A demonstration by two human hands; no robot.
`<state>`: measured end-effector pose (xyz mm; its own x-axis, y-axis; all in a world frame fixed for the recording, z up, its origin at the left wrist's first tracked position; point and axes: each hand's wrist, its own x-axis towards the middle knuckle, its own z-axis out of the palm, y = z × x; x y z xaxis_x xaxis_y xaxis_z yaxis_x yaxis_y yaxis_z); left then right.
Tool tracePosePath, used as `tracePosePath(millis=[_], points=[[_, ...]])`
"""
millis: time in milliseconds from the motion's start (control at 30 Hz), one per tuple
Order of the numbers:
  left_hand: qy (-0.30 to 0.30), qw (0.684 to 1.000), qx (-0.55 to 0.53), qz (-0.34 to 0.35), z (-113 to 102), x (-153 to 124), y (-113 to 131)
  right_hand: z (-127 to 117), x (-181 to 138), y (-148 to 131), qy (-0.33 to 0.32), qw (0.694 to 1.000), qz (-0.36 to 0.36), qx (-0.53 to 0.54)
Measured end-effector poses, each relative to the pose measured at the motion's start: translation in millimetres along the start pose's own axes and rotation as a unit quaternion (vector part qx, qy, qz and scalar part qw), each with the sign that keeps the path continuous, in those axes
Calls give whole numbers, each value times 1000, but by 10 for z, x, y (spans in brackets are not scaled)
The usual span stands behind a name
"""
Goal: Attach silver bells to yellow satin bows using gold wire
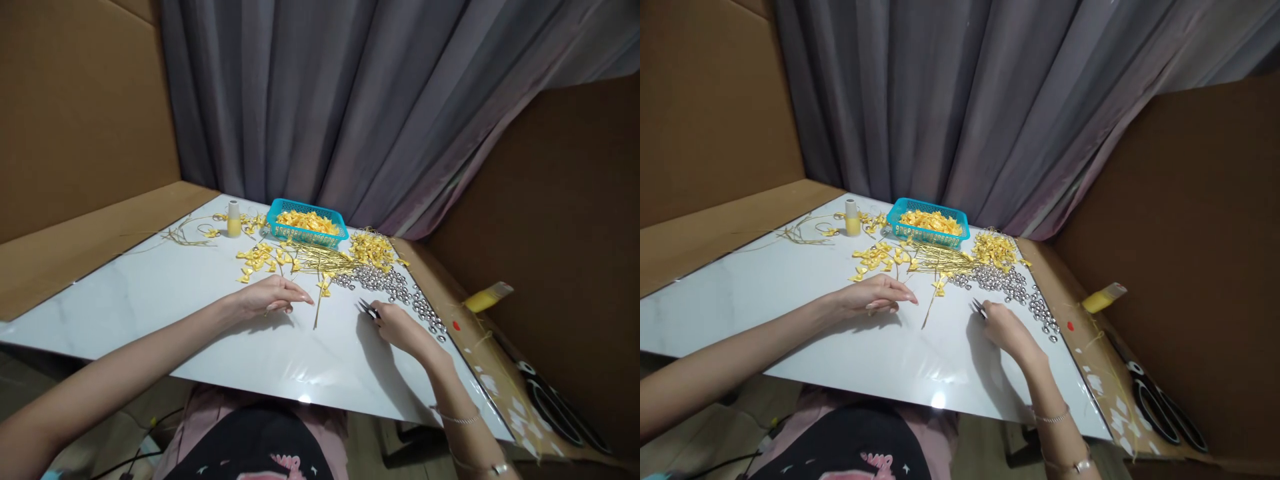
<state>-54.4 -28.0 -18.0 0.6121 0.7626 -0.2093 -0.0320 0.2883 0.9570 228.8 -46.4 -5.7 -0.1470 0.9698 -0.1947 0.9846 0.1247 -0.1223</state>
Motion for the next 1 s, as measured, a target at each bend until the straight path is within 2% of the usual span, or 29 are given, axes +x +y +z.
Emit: tracePosePath(millis=[100,133,200,233,267,400,500,633,833,1000], points=[[2,1000,22,13,24,-1,-17,25,-227,14,27,993,-7,117],[4,999,27,18,32,5,-32,64,-299,-18,53,967,-3,251],[13,999,34,25,47,19,-67,171,-413,-132,88,878,15,470],[17,999,37,28,54,26,-85,229,-449,-207,90,837,24,539],[21,999,39,30,61,32,-99,283,-472,-287,88,809,31,581],[28,998,55,33,79,34,-119,437,-476,-592,47,765,44,640],[30,997,66,30,89,26,-113,495,-463,-750,51,734,65,674],[26,998,52,38,103,29,-120,537,-474,-892,68,705,69,702],[17,998,48,47,133,18,-119,611,-469,-1054,19,648,60,759],[4,998,52,45,151,-5,-104,640,-448,-1113,17,634,49,772]])
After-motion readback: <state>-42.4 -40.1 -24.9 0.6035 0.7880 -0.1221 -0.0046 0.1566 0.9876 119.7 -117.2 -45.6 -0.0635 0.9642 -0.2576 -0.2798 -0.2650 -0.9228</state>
